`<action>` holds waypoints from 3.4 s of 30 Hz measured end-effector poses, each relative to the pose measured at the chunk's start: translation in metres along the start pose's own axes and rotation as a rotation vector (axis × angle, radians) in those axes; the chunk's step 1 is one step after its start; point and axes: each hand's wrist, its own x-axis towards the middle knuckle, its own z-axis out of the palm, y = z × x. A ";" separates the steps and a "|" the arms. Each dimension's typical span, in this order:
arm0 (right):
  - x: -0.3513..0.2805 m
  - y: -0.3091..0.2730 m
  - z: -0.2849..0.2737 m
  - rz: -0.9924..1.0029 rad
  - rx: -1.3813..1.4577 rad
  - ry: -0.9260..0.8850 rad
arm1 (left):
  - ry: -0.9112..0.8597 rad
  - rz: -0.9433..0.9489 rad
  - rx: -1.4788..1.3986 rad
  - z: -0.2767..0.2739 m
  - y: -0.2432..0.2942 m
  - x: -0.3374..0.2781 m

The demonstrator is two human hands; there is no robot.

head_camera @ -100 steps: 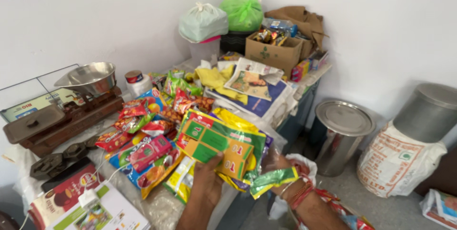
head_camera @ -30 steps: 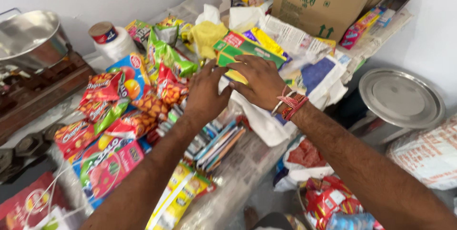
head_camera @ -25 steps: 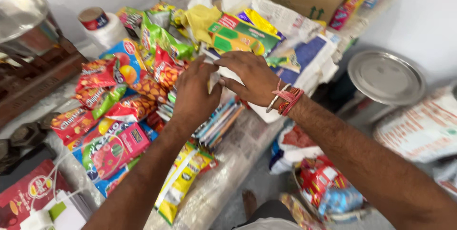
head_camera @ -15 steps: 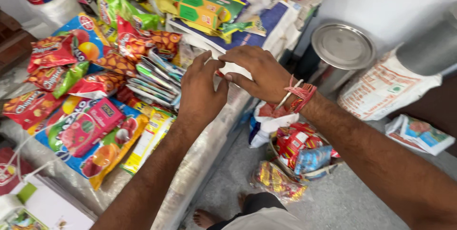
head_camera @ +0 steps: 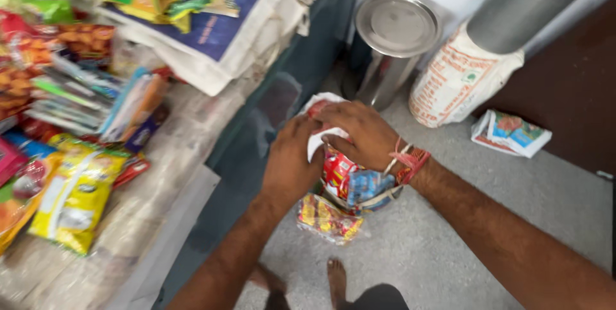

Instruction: The person sits on the floor and organizes small snack packets into a red box, then places the box on a glass display counter. They also gather larger snack packets from the floor and place them into a plastic bag.

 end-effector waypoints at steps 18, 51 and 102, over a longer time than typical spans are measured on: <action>-0.284 0.279 0.313 0.681 0.000 0.021 | -0.796 -0.165 0.142 0.410 -0.217 -0.084; -0.308 0.291 0.252 0.963 0.673 0.397 | -0.364 -0.326 -0.608 0.428 -0.182 -0.032; -0.093 -0.498 -0.030 0.163 1.837 -0.252 | 1.806 -0.479 -0.905 -0.231 0.371 -0.530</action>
